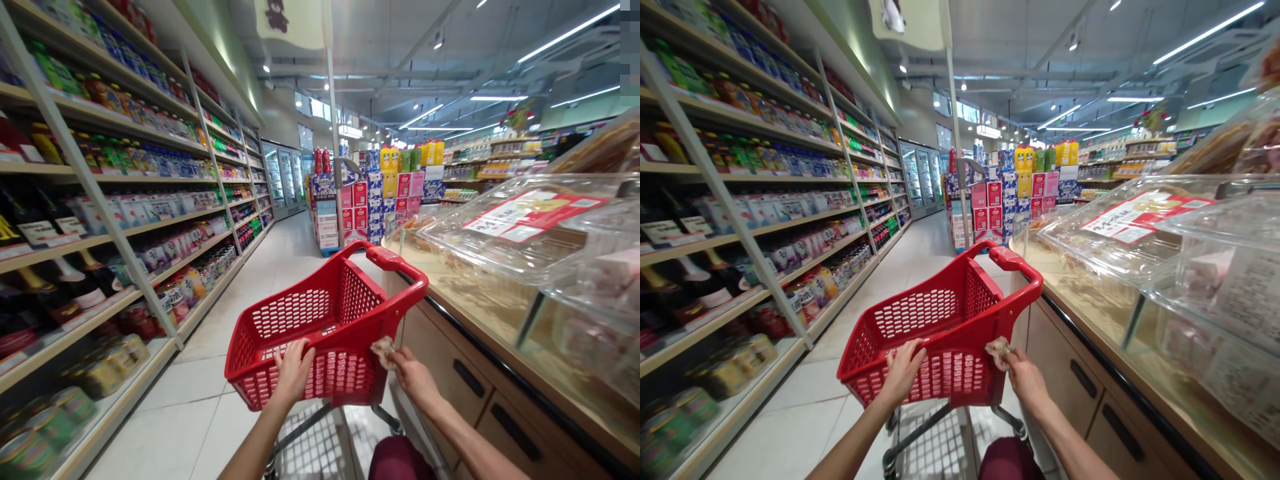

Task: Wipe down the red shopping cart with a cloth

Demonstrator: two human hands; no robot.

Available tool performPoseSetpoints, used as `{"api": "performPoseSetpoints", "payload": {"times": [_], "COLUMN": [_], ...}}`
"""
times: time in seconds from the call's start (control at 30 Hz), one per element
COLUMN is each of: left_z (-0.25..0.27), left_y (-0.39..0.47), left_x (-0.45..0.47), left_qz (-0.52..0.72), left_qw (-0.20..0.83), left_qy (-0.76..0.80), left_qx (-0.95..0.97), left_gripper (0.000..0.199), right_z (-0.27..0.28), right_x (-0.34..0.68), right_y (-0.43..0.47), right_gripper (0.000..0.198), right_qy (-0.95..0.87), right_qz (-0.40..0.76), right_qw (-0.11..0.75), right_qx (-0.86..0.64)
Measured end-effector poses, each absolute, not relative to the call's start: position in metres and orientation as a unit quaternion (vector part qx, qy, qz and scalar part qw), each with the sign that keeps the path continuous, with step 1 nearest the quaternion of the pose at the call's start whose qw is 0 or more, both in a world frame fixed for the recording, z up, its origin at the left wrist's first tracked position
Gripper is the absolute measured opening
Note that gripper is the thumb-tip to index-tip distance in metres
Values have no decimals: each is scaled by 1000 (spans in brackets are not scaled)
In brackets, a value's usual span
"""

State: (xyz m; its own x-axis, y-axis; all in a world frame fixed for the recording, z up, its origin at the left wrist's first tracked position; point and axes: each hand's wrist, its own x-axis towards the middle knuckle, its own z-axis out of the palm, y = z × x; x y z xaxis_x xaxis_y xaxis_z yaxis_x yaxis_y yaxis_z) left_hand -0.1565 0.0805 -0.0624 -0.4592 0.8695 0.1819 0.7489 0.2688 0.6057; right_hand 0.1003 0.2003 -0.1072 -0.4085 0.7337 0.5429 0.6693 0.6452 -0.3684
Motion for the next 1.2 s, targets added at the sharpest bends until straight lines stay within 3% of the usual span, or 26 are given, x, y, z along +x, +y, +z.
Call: {"api": "performPoseSetpoints", "payload": {"times": [0.1, 0.2, 0.3, 0.43, 0.53, 0.7, 0.93, 1.1, 1.2], "left_z": [-65, -67, -68, -70, -71, -72, -76, -73, -69], "left_y": [82, 82, 82, 82, 81, 80, 76, 73, 73], "left_x": [-157, -156, -154, -154, -155, -151, -155, -154, -150], "left_qz": [325, 324, 325, 323, 326, 330, 332, 320, 304], "left_qw": [89, 80, 72, 64, 57, 55, 53, 63, 66], "left_qy": [792, 795, 794, 796, 798, 794, 792, 794, 804], "left_qx": [509, 506, 508, 508, 504, 508, 510, 513, 508], "left_gripper": [30, 31, 30, 29, 29, 29, 31, 33, 34], "right_z": [-90, -31, 9, -2, -5, 30, 5, 25, 26], "right_x": [111, 119, 102, 60, 62, 114, 75, 107, 103], "right_y": [211, 242, 257, 231, 227, 271, 239, 261, 262], "right_gripper": [27, 27, 23, 27, 30, 27, 33, 20, 17], "right_qy": [-795, -733, -796, -884, -887, -790, -890, -821, -832], "right_qz": [34, -34, -72, -85, -124, -178, -117, -187, -183], "right_qw": [430, 529, 460, 365, 333, 347, 306, 319, 327], "right_qx": [-427, -426, -387, -279, -293, -474, -318, -436, -408]}}
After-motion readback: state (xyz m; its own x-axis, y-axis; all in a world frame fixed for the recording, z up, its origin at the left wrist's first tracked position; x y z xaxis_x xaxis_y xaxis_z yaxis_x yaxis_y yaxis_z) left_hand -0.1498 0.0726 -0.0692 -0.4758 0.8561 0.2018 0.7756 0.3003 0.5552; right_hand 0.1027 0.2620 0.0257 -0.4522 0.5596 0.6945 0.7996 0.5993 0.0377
